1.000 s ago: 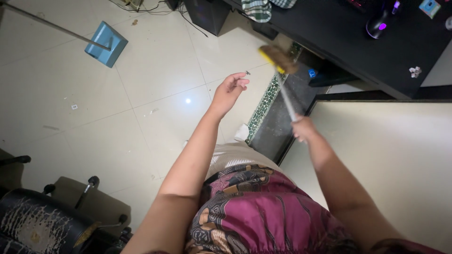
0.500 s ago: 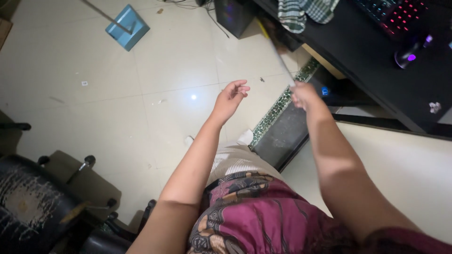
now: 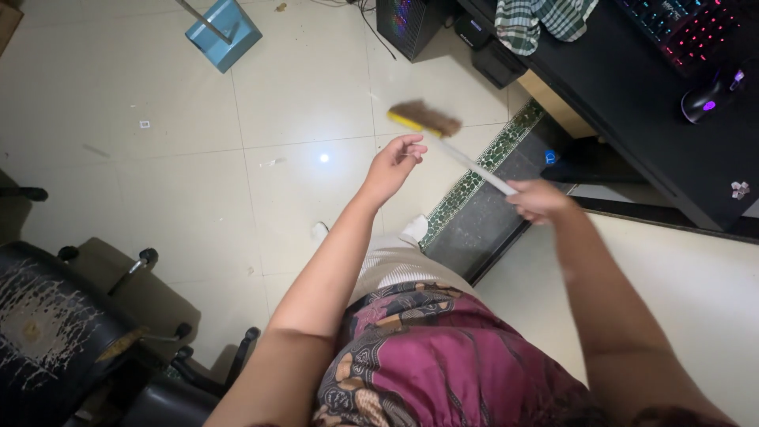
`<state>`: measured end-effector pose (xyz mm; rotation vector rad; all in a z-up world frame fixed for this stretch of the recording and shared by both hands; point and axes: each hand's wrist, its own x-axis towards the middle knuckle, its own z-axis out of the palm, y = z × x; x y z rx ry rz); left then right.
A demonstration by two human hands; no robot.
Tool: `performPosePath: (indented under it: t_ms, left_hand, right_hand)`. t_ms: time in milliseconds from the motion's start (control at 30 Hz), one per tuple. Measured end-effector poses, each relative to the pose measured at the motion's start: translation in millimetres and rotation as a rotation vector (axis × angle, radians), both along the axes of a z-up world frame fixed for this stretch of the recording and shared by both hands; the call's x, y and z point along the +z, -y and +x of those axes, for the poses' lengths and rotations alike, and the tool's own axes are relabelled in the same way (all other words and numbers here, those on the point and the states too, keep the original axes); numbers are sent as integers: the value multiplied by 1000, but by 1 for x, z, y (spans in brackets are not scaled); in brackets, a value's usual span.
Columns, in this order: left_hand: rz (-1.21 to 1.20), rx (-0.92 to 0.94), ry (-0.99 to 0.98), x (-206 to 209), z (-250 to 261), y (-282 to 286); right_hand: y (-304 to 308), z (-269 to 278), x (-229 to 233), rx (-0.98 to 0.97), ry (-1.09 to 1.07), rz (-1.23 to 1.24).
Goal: Sweep the floor and tidy up the area around a desk using a broom and dustpan.
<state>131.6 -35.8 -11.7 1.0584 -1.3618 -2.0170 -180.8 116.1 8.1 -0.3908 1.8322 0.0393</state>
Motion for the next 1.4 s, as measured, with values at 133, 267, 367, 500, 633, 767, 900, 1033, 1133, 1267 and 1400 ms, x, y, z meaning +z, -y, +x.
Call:
performPosePath:
  t_ms: [133,267,367,500,633,767,900,1033,1133,1267,1400]
  left_hand:
    - [-25,-7,-62,3,1,13]
    - [-30,-21,-17,13,4,18]
    - [-18,-40,7,16,12,15]
    - [-13,-53,-26,1,39,14]
    - [-5,-68,-23,-15,82,20]
    - [-3,-53,-4,-7,118,30]
    - [-33,-83,-2,-1,150,37]
    - [10,-103,-1,-9,177,35]
    - [-18,-148,60,-18,191,26]
    - [7,-232,76,-24,205,10]
    - [6,-288,102,-33,211,1]
  right_hand:
    - [-29,-12,36,-60,-13,-21]
    - [-9,13,39,-186,-34,-157]
    - [14,23,-38,-225,-53,-302]
    - [40,88,-96,-54,-180,-264]
    - [5,173,-59,137,-228,-211]
    - [-49,181,-21,12,-77,-140]
    - [-96,174,40,-302,-39,-104]
    - [-122,175,7,-450,-111,-143]
    - [-122,169,-68,-512,-236,-338]
    - [-115,197,-144,-699,-287,-336]
    - [-127,309,-124,-546,-146,-238]
